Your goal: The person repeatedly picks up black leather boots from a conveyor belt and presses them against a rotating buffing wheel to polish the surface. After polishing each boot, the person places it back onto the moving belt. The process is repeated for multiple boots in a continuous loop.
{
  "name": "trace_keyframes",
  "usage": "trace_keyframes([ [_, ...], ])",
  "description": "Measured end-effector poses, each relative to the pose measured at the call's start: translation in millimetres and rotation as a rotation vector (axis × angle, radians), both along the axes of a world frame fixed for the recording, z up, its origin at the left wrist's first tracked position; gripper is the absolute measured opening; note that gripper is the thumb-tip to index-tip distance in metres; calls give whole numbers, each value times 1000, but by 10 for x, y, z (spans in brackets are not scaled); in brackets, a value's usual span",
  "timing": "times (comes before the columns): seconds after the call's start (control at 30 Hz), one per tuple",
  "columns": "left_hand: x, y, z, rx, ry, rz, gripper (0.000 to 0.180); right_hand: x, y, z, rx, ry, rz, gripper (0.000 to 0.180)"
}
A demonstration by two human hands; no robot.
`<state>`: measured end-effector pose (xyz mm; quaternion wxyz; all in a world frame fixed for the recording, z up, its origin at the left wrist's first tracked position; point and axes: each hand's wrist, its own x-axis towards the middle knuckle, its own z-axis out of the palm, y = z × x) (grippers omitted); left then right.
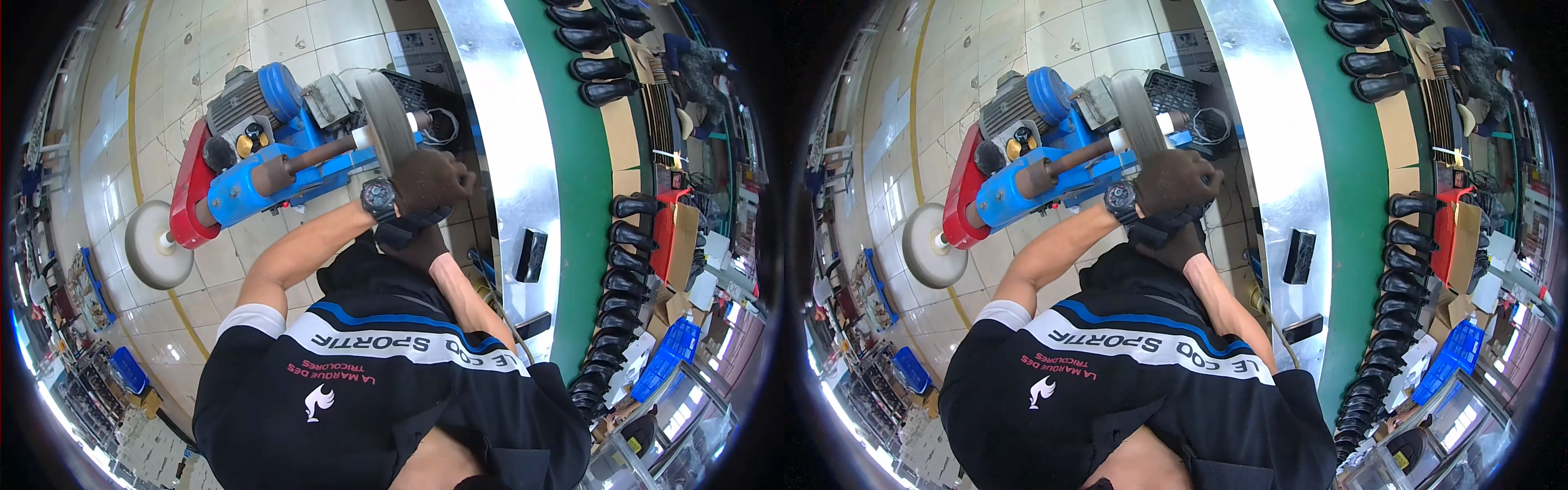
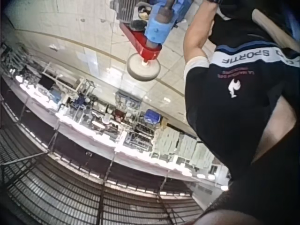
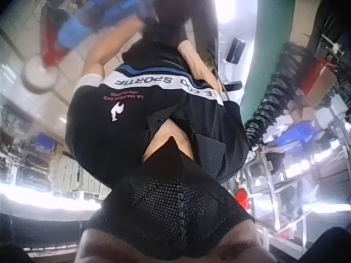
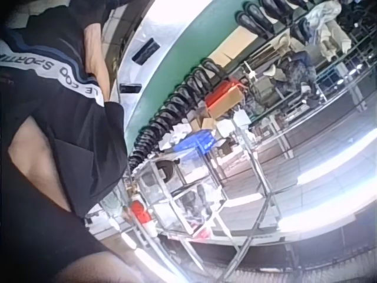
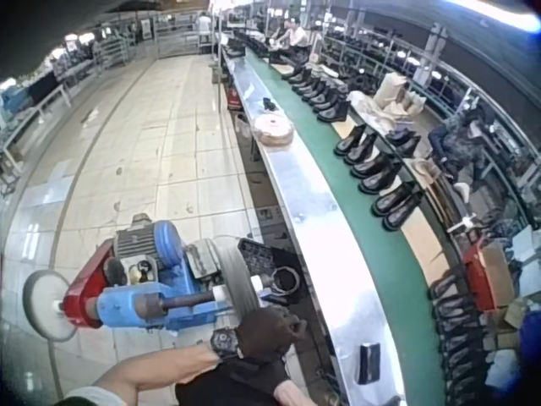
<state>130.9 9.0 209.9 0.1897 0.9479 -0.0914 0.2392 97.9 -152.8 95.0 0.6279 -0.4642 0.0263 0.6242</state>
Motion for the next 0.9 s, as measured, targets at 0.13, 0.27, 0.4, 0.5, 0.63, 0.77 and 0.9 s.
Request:
trace_keyframes([
  [0.13,-18,-253,293,-85,-20,-312,18,280,85,563,-163,173,-156,28],
  [0.27,-246,-492,410,128,102,-636,14,510,27,1209,-363,220,-199,22],
  [0.4,-810,-409,401,-290,-179,-612,18,417,-62,1305,-117,599,-191,25],
  [0.5,-1154,-300,170,-1054,76,379,44,325,-42,1147,-66,491,-256,42],
  [0.63,-1062,-33,-1319,-2284,600,771,57,279,84,745,-67,542,-163,48],
  [0.77,-626,110,-2127,-2841,556,534,55,350,278,115,2,466,-194,51],
  [0.9,-386,56,-2218,-2625,476,459,50,306,326,88,10,410,-271,50],
])
